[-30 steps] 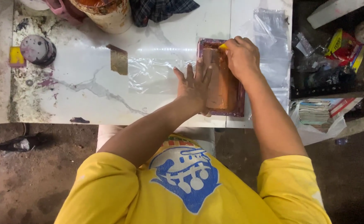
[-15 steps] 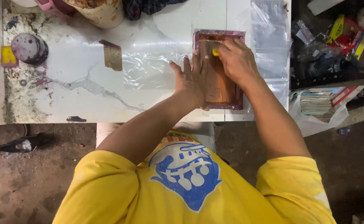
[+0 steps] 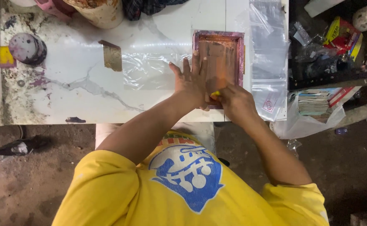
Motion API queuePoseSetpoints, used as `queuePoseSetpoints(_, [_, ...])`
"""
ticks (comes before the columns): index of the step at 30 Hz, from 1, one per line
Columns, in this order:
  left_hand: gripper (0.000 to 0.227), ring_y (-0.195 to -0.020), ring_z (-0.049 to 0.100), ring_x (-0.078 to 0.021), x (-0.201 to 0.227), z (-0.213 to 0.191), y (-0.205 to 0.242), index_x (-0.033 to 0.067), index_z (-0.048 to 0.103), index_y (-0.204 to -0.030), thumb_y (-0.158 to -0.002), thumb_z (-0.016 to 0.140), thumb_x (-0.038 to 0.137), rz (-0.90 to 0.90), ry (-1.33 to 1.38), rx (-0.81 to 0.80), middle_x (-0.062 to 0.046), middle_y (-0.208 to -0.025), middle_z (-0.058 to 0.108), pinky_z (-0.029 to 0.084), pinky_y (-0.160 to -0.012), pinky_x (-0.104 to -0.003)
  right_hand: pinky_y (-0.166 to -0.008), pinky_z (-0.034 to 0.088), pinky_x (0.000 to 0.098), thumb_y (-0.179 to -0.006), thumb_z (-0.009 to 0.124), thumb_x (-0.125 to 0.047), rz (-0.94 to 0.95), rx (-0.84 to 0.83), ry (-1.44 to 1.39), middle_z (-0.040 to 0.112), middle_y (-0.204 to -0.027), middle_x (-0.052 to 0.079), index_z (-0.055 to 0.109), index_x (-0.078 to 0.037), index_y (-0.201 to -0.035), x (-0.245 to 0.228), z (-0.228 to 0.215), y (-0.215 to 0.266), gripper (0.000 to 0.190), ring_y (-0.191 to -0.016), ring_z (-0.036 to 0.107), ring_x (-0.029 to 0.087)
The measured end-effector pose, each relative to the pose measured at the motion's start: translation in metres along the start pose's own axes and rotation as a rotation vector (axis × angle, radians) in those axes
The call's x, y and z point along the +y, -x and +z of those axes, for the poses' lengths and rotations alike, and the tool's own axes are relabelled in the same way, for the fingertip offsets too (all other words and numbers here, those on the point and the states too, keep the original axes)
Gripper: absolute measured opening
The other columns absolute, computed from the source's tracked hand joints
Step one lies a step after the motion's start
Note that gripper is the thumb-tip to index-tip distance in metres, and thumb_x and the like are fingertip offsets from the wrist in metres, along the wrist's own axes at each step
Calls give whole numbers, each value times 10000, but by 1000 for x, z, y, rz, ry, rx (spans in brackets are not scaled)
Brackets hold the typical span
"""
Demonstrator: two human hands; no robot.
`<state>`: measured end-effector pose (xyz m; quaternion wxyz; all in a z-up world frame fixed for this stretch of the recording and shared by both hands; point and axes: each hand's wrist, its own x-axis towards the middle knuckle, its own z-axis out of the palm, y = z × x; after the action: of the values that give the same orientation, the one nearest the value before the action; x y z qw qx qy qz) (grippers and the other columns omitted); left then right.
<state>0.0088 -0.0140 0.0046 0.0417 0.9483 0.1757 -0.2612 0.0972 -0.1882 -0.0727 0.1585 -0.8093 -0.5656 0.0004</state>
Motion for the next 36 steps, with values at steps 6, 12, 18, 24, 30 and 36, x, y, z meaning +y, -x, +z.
queuePoseSetpoints(6, [1420,-1523,242,-425,-10,4,4,74,115,-1630,-620,872,723,46,90,6,-240,-1688,89,195,-1059,-837,-827,547,471,-901,744,-315,622,42,-319,747,-922,115,777,-186,-1050,1,-14,-35,199,-1001,705,350])
queuePoseSetpoints(12, [1366,-1526,239,-422,-11,12,-2,75,201,-1611,-618,849,753,36,80,14,-235,-1688,98,205,-1072,-816,-706,554,447,-870,784,-253,358,464,-1,661,-746,137,748,-114,-891,45,31,-64,145,-788,706,371])
queuePoseSetpoints(18, [1312,-1529,214,-422,-16,9,4,50,208,-1608,-671,847,710,65,146,11,-234,-1694,64,201,-1073,-805,-693,555,491,-883,733,-273,319,404,143,647,-735,146,687,-101,-878,42,45,-73,178,-763,710,384])
queuePoseSetpoints(24, [1314,-1543,179,-416,-20,6,6,52,176,-1616,-685,826,714,81,159,-10,-228,-1700,17,189,-1087,-794,-698,566,501,-887,733,-253,260,277,126,657,-765,139,661,-85,-877,47,48,-81,183,-805,715,390])
queuePoseSetpoints(30, [1380,-1535,210,-412,-24,-4,8,54,172,-1617,-638,822,776,122,106,-39,-229,-1695,71,188,-1091,-797,-701,554,518,-910,709,-268,237,171,152,674,-819,153,669,-75,-901,54,36,-84,198,-832,713,408])
queuePoseSetpoints(36, [1344,-1524,226,-423,-18,5,3,42,191,-1611,-646,883,672,106,24,-35,-244,-1686,81,216,-1076,-797,-731,572,478,-926,728,-238,277,133,139,705,-850,147,698,-77,-928,50,38,-84,164,-853,725,396])
